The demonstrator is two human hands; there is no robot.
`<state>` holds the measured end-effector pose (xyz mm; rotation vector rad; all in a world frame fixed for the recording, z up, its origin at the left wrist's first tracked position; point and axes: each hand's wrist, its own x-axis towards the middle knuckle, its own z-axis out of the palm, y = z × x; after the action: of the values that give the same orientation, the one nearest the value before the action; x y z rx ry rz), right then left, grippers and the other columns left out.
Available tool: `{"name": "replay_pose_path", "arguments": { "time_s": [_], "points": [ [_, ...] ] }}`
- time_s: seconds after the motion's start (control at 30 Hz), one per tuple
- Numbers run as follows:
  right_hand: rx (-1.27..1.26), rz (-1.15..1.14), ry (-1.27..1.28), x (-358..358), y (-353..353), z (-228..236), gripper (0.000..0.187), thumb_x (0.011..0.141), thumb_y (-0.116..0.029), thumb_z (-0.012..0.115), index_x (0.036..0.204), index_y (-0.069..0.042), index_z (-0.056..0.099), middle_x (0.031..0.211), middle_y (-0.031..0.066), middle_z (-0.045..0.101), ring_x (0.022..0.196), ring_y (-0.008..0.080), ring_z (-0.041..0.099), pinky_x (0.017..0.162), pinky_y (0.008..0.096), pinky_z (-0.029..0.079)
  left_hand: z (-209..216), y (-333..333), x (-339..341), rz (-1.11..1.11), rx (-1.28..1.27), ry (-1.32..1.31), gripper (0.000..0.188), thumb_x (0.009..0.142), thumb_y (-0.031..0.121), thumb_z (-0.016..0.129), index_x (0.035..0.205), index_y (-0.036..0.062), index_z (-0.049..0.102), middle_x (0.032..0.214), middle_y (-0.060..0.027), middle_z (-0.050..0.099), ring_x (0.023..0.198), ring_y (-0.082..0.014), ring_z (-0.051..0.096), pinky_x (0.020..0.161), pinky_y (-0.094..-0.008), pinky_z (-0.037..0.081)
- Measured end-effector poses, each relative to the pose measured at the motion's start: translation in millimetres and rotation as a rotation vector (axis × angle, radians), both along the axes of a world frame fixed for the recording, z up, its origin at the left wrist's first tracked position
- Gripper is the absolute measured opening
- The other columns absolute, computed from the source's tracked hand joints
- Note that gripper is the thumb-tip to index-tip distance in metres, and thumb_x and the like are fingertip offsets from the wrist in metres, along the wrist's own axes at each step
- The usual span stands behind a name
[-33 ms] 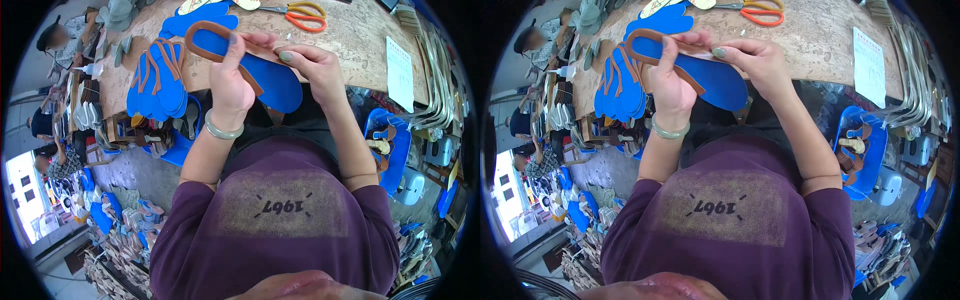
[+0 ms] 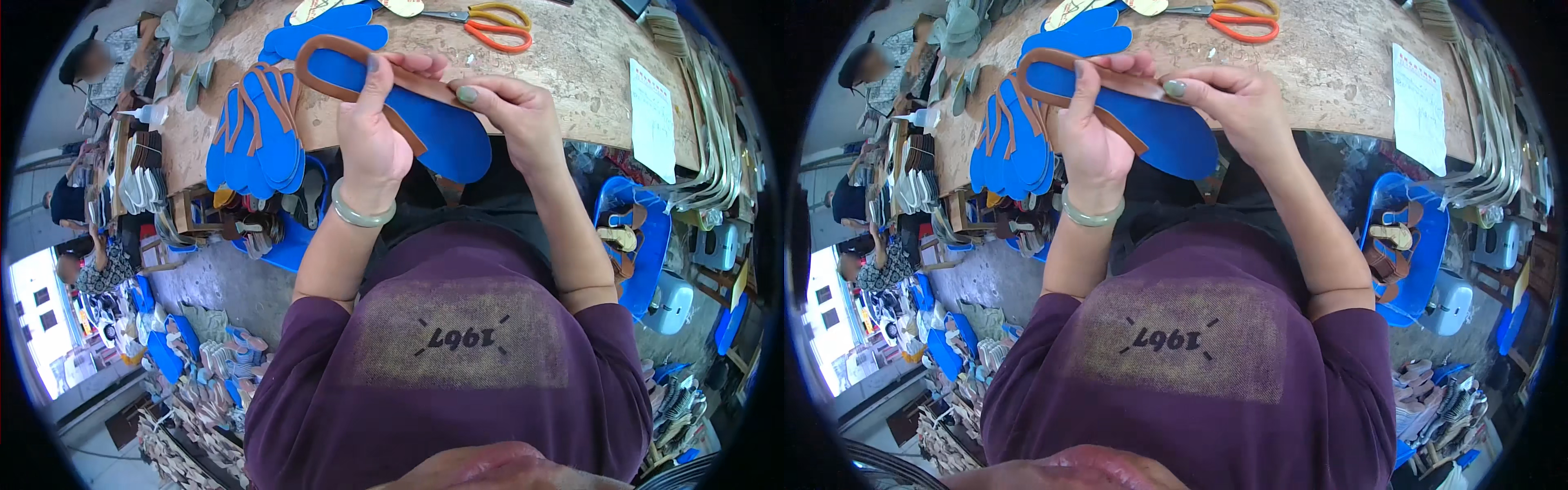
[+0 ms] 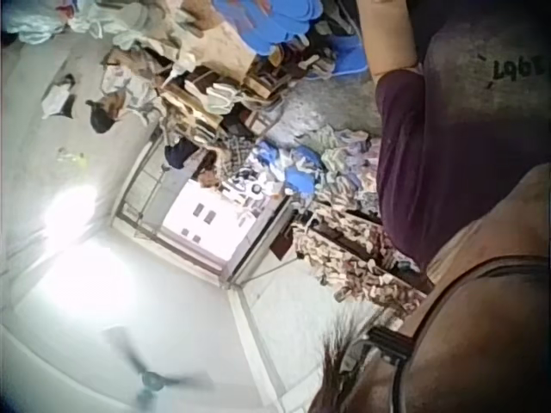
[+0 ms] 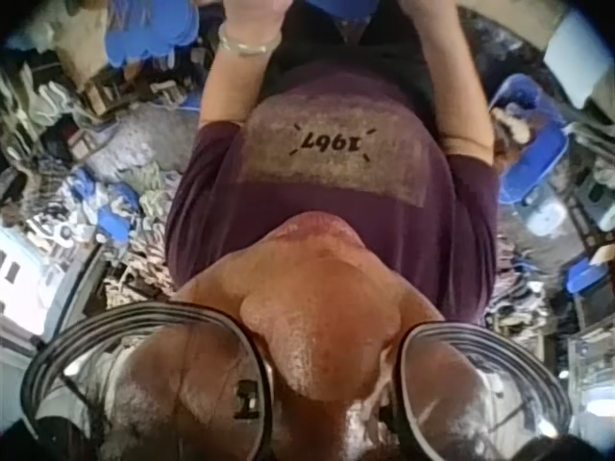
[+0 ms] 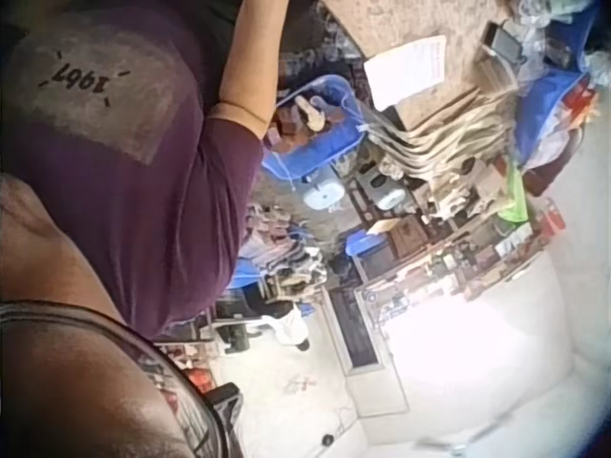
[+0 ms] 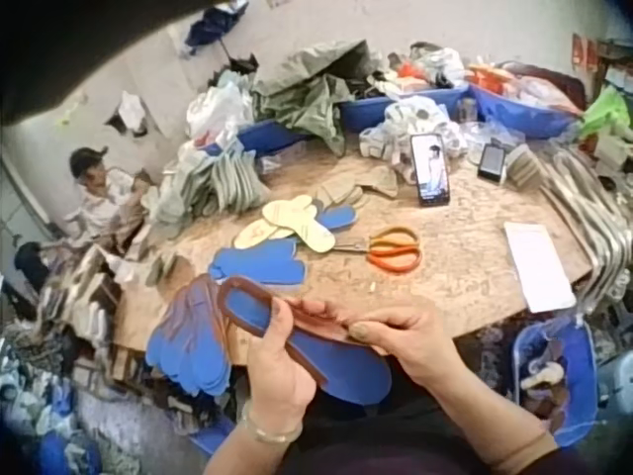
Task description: The person assembles blue slipper soles by attaching brown straps. They pick up a blue sole, wrap a brown strap around the edges, and use scissors to trim the excess strap. The person repeats this process for multiple soles, handling the materials and tools with both hands.
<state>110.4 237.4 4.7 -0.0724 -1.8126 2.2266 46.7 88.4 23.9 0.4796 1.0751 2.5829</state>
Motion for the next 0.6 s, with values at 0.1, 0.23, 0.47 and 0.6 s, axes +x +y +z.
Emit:
{"name": "replay_pose_path", "arguments": {
  "time_s": [0.1,0.23,0.47,0.6],
  "points": [
    [0.029,-0.041,-0.073,5,-6,-1,0.022,0.083,-0.014,0.07,0.099,0.0,0.07,0.084,0.0041,0.069,0.078,0.0072,0.062,0.072,0.0207,0.05,0,-3,1,0.0,0.017,0.021,0.025,0.098,0.025,0.048,0.098,0.0006,0.054,0.093,-0.0146,0.063,0.097,-0.0276,0.062,0.086,-0.0416,0.05],
    [-0.107,-0.035,-0.107,11,-13,4,0.021,0.082,-0.015,0.071,0.097,0.0,0.071,0.084,0.0033,0.069,0.076,0.0062,0.061,0.07,0.0202,0.05,6,-3,7,0.03,0.012,0.017,0.024,0.097,0.025,0.049,0.097,0.0014,0.053,0.088,-0.0117,0.061,0.088,-0.0258,0.063,0.083,-0.0414,0.051],
    [0.195,-0.011,-0.099,12,-9,6,0.021,0.082,-0.017,0.071,0.095,0.0,0.071,0.084,0.0013,0.069,0.075,0.0065,0.061,0.069,0.0205,0.049,7,-1,13,0.084,-0.098,0.048,0.027,0.096,0.028,0.051,0.1,0.0013,0.051,0.088,-0.0106,0.059,0.083,-0.0226,0.062,0.079,-0.0384,0.053],
    [0.268,0.027,-0.064,10,-5,11,0.02,0.083,-0.017,0.069,0.093,0.0,0.071,0.081,0.0003,0.068,0.073,0.0061,0.06,0.071,0.0202,0.049,12,-1,16,0.034,-0.143,0.021,0.026,0.095,0.025,0.055,0.103,0.0008,0.053,0.101,-0.0121,0.061,0.094,-0.0215,0.061,0.083,-0.035,0.05]
  ]
}}
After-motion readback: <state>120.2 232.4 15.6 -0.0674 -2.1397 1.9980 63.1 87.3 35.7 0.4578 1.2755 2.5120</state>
